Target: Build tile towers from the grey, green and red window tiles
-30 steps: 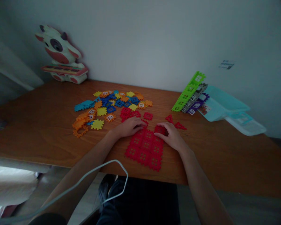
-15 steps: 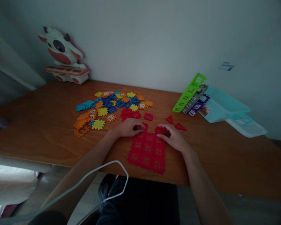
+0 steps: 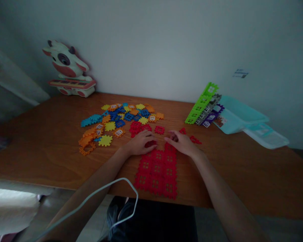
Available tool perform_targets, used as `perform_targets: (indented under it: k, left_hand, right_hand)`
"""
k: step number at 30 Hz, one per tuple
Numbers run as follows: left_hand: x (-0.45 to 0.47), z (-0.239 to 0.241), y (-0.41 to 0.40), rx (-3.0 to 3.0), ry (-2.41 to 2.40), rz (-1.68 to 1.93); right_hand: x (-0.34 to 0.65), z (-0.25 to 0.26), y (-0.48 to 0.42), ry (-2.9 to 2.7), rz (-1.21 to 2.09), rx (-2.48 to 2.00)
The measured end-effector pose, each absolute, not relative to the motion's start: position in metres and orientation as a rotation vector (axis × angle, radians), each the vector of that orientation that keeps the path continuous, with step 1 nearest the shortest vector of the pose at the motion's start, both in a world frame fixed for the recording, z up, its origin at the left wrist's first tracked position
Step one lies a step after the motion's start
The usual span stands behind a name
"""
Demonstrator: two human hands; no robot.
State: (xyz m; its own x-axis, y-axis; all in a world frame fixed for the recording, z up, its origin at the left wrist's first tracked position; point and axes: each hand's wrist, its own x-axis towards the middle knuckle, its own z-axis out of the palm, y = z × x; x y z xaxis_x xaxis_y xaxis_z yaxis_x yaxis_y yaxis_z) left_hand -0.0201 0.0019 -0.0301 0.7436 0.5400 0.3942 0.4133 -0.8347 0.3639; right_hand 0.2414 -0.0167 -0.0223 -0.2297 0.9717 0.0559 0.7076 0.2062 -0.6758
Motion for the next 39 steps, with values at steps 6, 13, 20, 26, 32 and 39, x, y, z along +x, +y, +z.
perform_targets:
  k: [6, 13, 20, 26, 32, 39]
  left_hand:
    - [-0.019, -0.029, 0.002, 2.635, 0.737, 0.700]
    - [-0.017, -0.024, 0.000, 2.608, 0.729, 0.691]
    - [-0.016, -0.024, -0.002, 2.608, 0.791, 0.656]
    - [-0.014, -0.026, -0.003, 2.586, 0.826, 0.703]
    - [-0.014, -0.030, -0.003, 2.542, 0.866, 0.779]
    - [-0.015, -0.031, -0.002, 2.525, 0.883, 0.748]
  right_hand:
    - [0.221, -0.015, 0.018, -2.256, 0.446, -1.659]
    - [0.228, -0.026, 0.022, -2.163, 0.516, -1.515]
    - [0.243, -0.033, 0.013, -1.939, 0.835, -1.393]
    - [0.240, -0.027, -0.011, -1.899, 0.752, -1.324]
    - [0.241, -0.015, -0.033, -2.210, 0.690, -1.063]
    - [0.237, -0.011, -0.035, -2.242, 0.706, -1.168]
